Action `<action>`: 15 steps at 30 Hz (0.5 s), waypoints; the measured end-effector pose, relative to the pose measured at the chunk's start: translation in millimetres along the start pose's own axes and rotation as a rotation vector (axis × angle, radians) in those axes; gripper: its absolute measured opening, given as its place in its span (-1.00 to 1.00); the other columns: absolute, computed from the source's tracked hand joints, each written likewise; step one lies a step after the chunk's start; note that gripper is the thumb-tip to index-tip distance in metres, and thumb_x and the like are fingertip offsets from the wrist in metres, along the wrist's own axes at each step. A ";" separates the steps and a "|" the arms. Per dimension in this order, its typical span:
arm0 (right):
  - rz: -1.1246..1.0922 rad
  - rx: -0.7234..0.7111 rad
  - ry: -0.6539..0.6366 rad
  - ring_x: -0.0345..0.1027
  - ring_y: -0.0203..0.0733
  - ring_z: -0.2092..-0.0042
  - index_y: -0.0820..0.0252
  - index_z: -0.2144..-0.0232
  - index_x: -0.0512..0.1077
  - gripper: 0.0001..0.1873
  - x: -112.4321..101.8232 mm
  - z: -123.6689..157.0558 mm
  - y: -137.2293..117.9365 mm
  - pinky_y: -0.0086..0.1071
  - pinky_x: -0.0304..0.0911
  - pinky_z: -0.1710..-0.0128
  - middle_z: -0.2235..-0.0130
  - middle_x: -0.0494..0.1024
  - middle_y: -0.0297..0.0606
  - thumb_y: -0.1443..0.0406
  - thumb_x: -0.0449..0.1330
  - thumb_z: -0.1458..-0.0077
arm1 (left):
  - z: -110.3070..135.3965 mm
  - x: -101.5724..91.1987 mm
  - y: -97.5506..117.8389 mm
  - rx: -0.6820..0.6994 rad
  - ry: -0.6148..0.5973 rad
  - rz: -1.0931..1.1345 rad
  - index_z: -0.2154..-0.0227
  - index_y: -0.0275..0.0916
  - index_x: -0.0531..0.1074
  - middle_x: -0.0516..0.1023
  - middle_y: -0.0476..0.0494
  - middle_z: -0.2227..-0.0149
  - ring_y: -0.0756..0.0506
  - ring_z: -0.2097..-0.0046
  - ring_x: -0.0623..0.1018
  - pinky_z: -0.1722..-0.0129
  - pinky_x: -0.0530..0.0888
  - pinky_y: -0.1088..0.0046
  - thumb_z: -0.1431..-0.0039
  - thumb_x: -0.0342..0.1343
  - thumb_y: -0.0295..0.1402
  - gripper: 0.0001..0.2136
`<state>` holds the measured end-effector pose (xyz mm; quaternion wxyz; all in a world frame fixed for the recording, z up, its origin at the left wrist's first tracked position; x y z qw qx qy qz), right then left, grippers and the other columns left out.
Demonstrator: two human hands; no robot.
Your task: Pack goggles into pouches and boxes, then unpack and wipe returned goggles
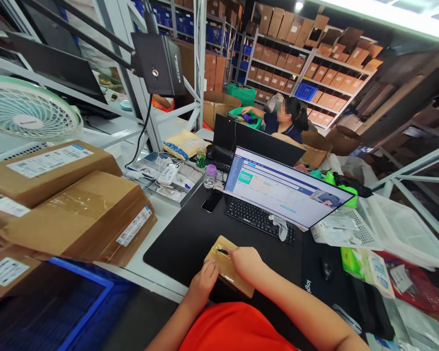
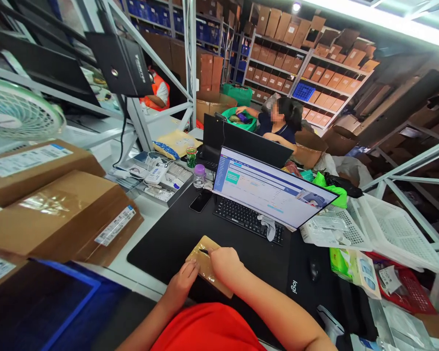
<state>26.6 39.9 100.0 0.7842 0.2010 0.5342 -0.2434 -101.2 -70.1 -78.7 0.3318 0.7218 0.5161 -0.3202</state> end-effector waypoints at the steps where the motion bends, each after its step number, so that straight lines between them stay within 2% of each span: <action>1: 0.002 0.000 -0.002 0.61 0.00 0.22 0.18 -0.10 0.45 -0.60 1.0 3.5 2.0 -0.30 0.45 0.27 0.21 0.67 -0.02 0.41 -0.01 -0.29 | 0.3 -0.2 0.3 -0.012 -0.005 0.006 0.01 -0.31 0.42 0.58 -0.26 0.10 -0.17 -0.06 0.55 0.00 0.59 0.31 -0.24 -0.16 -0.65 -0.63; 6: 0.008 0.023 -0.030 0.61 0.00 0.23 0.18 -0.06 0.46 -0.60 5.0 29.0 19.3 -0.33 0.43 0.28 0.25 0.68 -0.03 0.44 0.04 -0.24 | -8.4 -5.8 5.1 -0.134 -0.041 0.020 -0.06 -0.26 0.35 0.55 -0.26 0.04 -0.19 -0.08 0.54 0.03 0.61 0.28 -0.18 -0.08 -0.64 -0.59; 8: 0.009 0.045 -0.049 0.61 0.02 0.23 0.17 0.02 0.51 -0.65 6.9 40.8 28.5 -0.31 0.44 0.29 0.26 0.68 -0.04 0.43 0.06 -0.21 | -19.1 -10.9 5.8 -0.174 -0.076 0.032 -0.17 -0.25 0.27 0.48 -0.29 -0.09 -0.25 -0.18 0.47 -0.08 0.55 0.16 -0.11 0.03 -0.62 -0.48; 11: 0.005 0.086 -0.079 0.61 0.04 0.23 0.19 0.11 0.55 -0.69 10.4 57.9 40.2 -0.29 0.44 0.29 0.27 0.67 -0.03 0.44 0.07 -0.21 | -39.4 -17.8 1.2 -0.202 -0.262 0.033 -0.24 -0.24 0.18 0.34 -0.32 -0.26 -0.31 -0.31 0.32 -0.23 0.41 0.01 0.01 0.12 -0.66 -0.31; 13: -0.005 0.108 -0.098 0.61 0.06 0.22 0.19 0.08 0.55 -0.67 12.2 69.2 46.3 -0.27 0.44 0.28 0.26 0.68 -0.02 0.45 0.06 -0.20 | -51.6 -21.0 -5.2 -0.187 -0.390 0.028 -0.20 -0.22 0.24 0.38 -0.30 -0.25 -0.28 -0.30 0.35 -0.20 0.45 0.09 0.00 0.08 -0.70 -0.35; 15: -0.018 0.126 -0.116 0.61 0.06 0.20 0.17 0.05 0.55 -0.64 13.0 81.8 53.3 -0.26 0.45 0.27 0.26 0.68 -0.02 0.45 0.06 -0.21 | -60.8 -23.8 -12.1 -0.148 -0.450 0.031 -0.16 -0.23 0.30 0.43 -0.29 -0.21 -0.25 -0.26 0.40 -0.14 0.50 0.17 -0.01 0.04 -0.73 -0.40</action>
Point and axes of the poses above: each hand's wrist, its own z-axis away from the middle knuckle, its own x-axis out of the palm, y = z × x, the point moved 1 cm from there along -z, towards the middle knuckle
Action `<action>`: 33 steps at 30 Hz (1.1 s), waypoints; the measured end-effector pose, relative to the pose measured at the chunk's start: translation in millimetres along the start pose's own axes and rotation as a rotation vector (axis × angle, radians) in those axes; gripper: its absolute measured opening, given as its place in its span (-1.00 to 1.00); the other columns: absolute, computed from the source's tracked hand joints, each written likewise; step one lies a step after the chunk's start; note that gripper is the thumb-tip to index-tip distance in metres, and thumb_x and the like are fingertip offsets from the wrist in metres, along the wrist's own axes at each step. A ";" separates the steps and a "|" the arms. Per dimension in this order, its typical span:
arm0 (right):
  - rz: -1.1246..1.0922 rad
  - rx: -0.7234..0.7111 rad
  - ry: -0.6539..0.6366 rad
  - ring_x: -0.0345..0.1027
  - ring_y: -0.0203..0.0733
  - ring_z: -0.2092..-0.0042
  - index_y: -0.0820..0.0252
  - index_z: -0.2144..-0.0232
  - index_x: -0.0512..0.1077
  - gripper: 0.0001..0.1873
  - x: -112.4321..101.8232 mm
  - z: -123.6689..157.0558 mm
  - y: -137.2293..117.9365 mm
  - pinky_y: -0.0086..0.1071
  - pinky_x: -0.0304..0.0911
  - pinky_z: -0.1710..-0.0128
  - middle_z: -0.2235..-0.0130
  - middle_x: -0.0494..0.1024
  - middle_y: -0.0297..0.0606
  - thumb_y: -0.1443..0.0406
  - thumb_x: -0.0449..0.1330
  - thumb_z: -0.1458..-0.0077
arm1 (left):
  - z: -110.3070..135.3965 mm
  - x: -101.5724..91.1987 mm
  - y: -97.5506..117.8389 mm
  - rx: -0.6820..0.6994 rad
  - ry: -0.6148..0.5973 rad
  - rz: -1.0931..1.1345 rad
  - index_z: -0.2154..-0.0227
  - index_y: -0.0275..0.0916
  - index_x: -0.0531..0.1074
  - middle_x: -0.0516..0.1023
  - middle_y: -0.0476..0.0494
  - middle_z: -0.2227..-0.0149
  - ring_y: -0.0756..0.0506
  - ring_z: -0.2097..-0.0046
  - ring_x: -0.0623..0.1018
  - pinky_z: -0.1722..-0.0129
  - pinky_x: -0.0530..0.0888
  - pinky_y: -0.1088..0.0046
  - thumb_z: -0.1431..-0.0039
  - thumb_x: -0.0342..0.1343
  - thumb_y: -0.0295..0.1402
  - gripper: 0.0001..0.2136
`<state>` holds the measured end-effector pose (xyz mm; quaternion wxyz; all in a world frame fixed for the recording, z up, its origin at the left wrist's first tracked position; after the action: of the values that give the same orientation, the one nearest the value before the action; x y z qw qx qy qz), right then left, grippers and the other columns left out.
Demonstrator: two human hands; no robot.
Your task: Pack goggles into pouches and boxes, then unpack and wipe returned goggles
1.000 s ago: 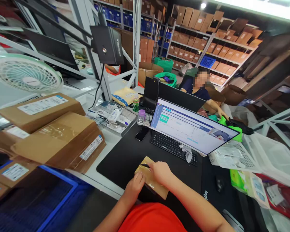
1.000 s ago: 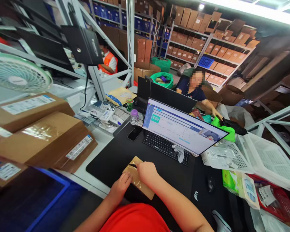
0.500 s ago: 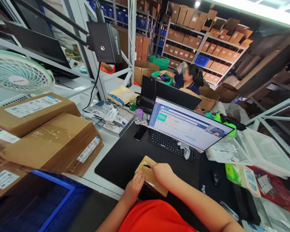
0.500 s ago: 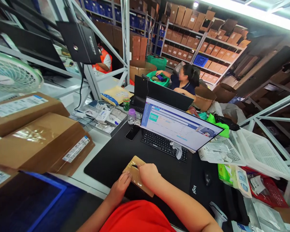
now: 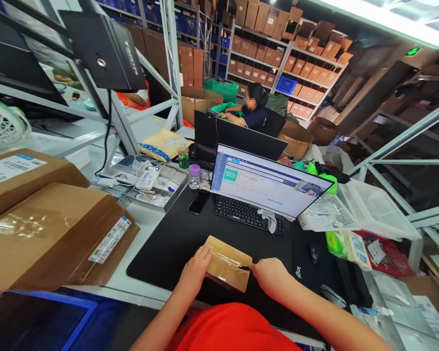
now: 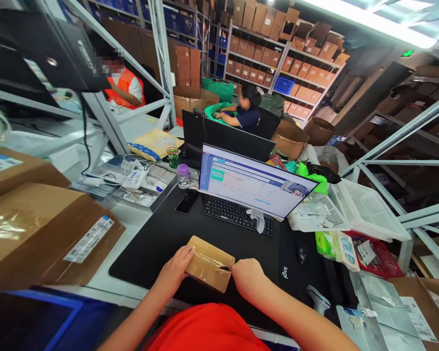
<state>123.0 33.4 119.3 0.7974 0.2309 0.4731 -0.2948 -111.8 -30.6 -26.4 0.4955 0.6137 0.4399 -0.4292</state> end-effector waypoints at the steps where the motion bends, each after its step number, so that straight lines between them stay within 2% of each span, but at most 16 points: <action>1: -0.007 0.010 -0.010 0.61 0.07 0.20 0.16 0.06 0.56 -0.65 0.9 6.3 5.6 -0.25 0.45 0.26 0.26 0.68 -0.02 0.44 0.07 -0.21 | -2.8 -3.1 -2.6 0.022 -0.019 -0.002 -0.15 -0.25 0.32 0.45 -0.30 -0.20 -0.25 -0.26 0.40 -0.14 0.49 0.18 -0.01 0.06 -0.73 -0.40; 4: -0.024 0.040 -0.052 0.61 0.10 0.19 0.15 0.19 0.62 -0.72 5.7 25.0 29.2 -0.22 0.45 0.23 0.28 0.69 -0.02 0.43 0.14 -0.16 | -7.5 -12.2 -7.9 0.087 -0.084 -0.015 -0.13 -0.30 0.34 0.46 -0.33 -0.18 -0.27 -0.25 0.41 -0.17 0.46 0.17 0.05 0.15 -0.72 -0.39; 6: -0.093 0.069 -0.027 0.60 0.11 0.14 0.11 0.21 0.63 -0.75 12.4 31.7 47.5 -0.21 0.44 0.18 0.23 0.69 -0.06 0.39 0.18 -0.13 | -9.7 -19.1 -9.2 0.135 -0.127 -0.023 -0.09 -0.31 0.38 0.49 -0.31 -0.14 -0.25 -0.21 0.45 -0.16 0.46 0.21 0.07 0.21 -0.69 -0.42; 8: -0.266 0.155 0.112 0.57 0.10 0.06 0.08 0.11 0.61 -0.71 22.5 28.4 62.0 -0.18 0.41 0.10 0.13 0.68 -0.09 0.33 0.18 -0.16 | -12.7 -26.0 -9.4 0.173 -0.164 -0.035 -0.03 -0.29 0.42 0.53 -0.29 -0.10 -0.23 -0.16 0.49 -0.14 0.47 0.24 0.07 0.26 -0.64 -0.47; 10: -0.449 0.262 0.282 0.52 0.08 -0.01 0.12 -0.05 0.52 -0.63 35.3 13.7 67.2 -0.16 0.37 0.02 0.01 0.63 -0.09 0.27 0.12 -0.22 | -16.4 -31.9 -9.4 0.192 -0.188 -0.055 -0.03 -0.29 0.43 0.53 -0.30 -0.08 -0.24 -0.13 0.50 -0.10 0.49 0.23 0.06 0.28 -0.60 -0.49; 12: -0.544 0.310 0.368 0.51 0.01 -0.01 0.16 -0.14 0.44 -0.57 48.6 -9.6 61.0 -0.22 0.36 0.01 -0.04 0.60 -0.10 0.24 0.09 -0.26 | -19.9 -36.0 -9.1 0.198 -0.199 -0.081 -0.06 -0.29 0.40 0.51 -0.33 -0.09 -0.25 -0.13 0.50 -0.09 0.50 0.21 0.04 0.29 -0.56 -0.47; 16: -0.683 0.286 0.436 0.54 -0.18 0.18 0.10 -0.13 0.42 -0.54 66.4 -56.6 31.0 -0.40 0.36 0.15 0.16 0.65 -0.28 0.21 0.19 -0.18 | -21.4 -36.8 -7.4 0.206 -0.217 -0.143 -0.11 -0.33 0.38 0.48 -0.39 -0.13 -0.29 -0.16 0.47 -0.08 0.50 0.16 0.00 0.24 -0.56 -0.46; 18: -0.729 0.286 0.473 0.52 -0.17 0.17 0.08 -0.15 0.40 -0.46 71.0 -70.5 16.7 -0.39 0.35 0.13 0.17 0.63 -0.29 0.19 0.27 -0.10 | -17.0 -33.2 -7.4 0.218 -0.235 -0.179 -0.14 -0.31 0.37 0.45 -0.39 -0.18 -0.30 -0.20 0.44 -0.15 0.45 0.11 0.02 0.20 -0.61 -0.42; 21: -0.774 0.316 0.507 0.48 -0.09 0.07 0.10 -0.15 0.39 -0.43 77.1 -79.3 1.5 -0.31 0.30 0.02 0.07 0.58 -0.20 0.16 0.30 -0.08 | -5.4 -23.5 -14.9 0.272 -0.240 -0.223 -0.23 -0.22 0.29 0.38 -0.31 -0.27 -0.31 -0.28 0.36 -0.32 0.24 0.00 0.11 0.22 -0.60 -0.26; 23: -0.805 0.339 0.507 0.45 -0.04 0.00 0.08 -0.13 0.40 -0.47 81.0 -82.4 -3.7 -0.25 0.26 -0.03 0.01 0.55 -0.16 0.15 0.28 -0.11 | 0.4 -14.3 -26.9 0.317 -0.201 -0.242 -0.30 -0.17 0.20 0.27 -0.24 -0.34 -0.33 -0.35 0.24 -0.37 0.11 -0.07 0.18 0.23 -0.57 -0.14; 25: -0.847 0.359 0.493 0.42 -0.03 -0.04 0.04 -0.12 0.39 -0.46 84.7 -87.0 -2.7 -0.23 0.23 -0.07 -0.02 0.54 -0.18 0.12 0.31 -0.10 | 0.6 -2.1 -42.5 0.388 -0.156 -0.262 -0.33 -0.14 0.14 0.22 -0.17 -0.37 -0.29 -0.37 0.20 -0.37 0.12 -0.04 0.19 0.15 -0.60 -0.11; 27: -0.908 0.368 0.441 0.45 -0.03 0.02 0.04 -0.07 0.41 -0.40 88.5 -93.9 5.4 -0.24 0.26 -0.01 0.05 0.57 -0.22 0.06 0.38 0.00 | -5.5 12.0 -58.1 0.458 -0.092 -0.282 -0.27 -0.18 0.25 0.35 -0.17 -0.30 -0.25 -0.31 0.33 -0.33 0.24 0.03 0.14 0.05 -0.64 -0.22; 29: -0.992 0.335 0.345 0.49 -0.09 0.17 0.08 -0.01 0.45 -0.31 93.3 -102.0 18.6 -0.31 0.33 0.15 0.17 0.60 -0.30 0.03 0.47 0.18 | -14.8 25.0 -70.5 0.534 0.010 -0.284 -0.14 -0.20 0.40 0.52 -0.17 -0.16 -0.22 -0.21 0.46 -0.24 0.39 0.12 0.02 -0.02 -0.65 -0.39; 31: -1.082 0.250 0.242 0.49 -0.19 0.28 0.09 0.03 0.47 -0.24 98.7 -109.2 31.9 -0.42 0.33 0.30 0.23 0.61 -0.39 0.10 0.55 0.35 | -23.2 33.2 -77.7 0.614 0.137 -0.265 -0.04 -0.18 0.48 0.61 -0.14 -0.04 -0.20 -0.13 0.54 -0.14 0.48 0.21 -0.06 -0.07 -0.63 -0.50; 33: -1.157 0.171 0.181 0.48 -0.27 0.29 0.07 0.01 0.47 -0.16 103.8 -113.9 40.9 -0.51 0.30 0.36 0.20 0.60 -0.44 0.22 0.58 0.45 | -28.3 33.9 -78.2 0.670 0.252 -0.258 0.01 -0.15 0.50 0.64 -0.11 0.02 -0.18 -0.08 0.58 -0.06 0.53 0.29 -0.06 -0.07 -0.63 -0.53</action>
<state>120.0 110.4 -20.2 0.4420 0.0231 0.5629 -0.6981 -176.5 10.7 -73.1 0.1514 0.7293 0.4064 -0.5292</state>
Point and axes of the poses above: each hand's wrist, its own z-axis away from the middle knuckle, its own x-axis out of the palm, y = z × x, the point moved 1 cm from there along -z, towards the middle knuckle
